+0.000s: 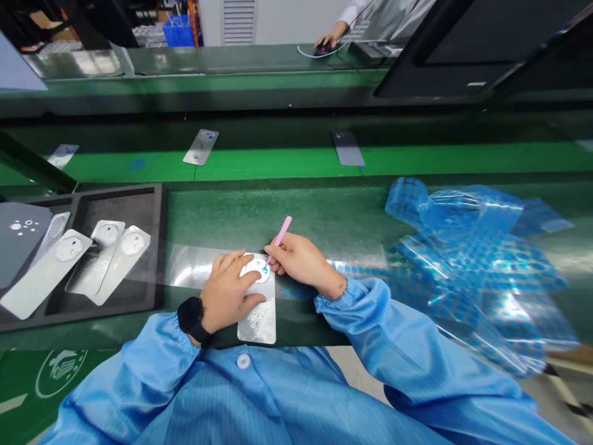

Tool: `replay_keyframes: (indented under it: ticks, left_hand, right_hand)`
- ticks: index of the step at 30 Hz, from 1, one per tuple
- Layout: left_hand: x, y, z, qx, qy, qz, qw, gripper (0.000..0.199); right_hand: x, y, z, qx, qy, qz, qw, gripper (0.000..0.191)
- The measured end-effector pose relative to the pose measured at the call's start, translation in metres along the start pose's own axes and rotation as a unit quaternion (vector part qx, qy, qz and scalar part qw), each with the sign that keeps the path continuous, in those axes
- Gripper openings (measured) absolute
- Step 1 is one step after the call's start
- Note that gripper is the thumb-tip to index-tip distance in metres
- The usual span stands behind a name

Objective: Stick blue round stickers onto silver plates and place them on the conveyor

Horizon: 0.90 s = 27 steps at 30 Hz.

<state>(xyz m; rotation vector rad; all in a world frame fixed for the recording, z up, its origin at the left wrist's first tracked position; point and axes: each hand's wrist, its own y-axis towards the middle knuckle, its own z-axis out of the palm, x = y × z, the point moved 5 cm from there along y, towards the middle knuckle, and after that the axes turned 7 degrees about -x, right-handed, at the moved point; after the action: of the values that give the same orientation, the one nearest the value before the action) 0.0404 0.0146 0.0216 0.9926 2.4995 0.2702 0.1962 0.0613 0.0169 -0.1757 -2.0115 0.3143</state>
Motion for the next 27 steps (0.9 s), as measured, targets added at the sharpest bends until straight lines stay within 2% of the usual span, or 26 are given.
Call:
replay_keyframes:
  ticks: [9, 16, 23, 27]
  left_hand:
    - [-0.009, 0.004, -0.002, 0.033, 0.044, -0.025, 0.998, 0.035]
    - [-0.016, 0.004, 0.001, 0.046, 0.071, -0.057, 0.995, 0.039]
    - [-0.019, 0.005, 0.002, 0.038, 0.061, -0.067, 0.995, 0.038]
    - [-0.018, 0.005, 0.002, 0.047, 0.058, -0.066, 0.995, 0.037]
  right_hand:
    - [-0.006, 0.000, 0.002, -0.011, 0.025, -0.034, 0.999, 0.015]
    - [-0.009, -0.007, -0.005, -0.031, 0.058, -0.026, 0.997, 0.011]
    - [-0.007, -0.021, -0.007, -0.051, -0.020, -0.143, 0.988, 0.010]
    - [-0.006, -0.021, -0.004, -0.062, -0.059, -0.171, 0.982, 0.012]
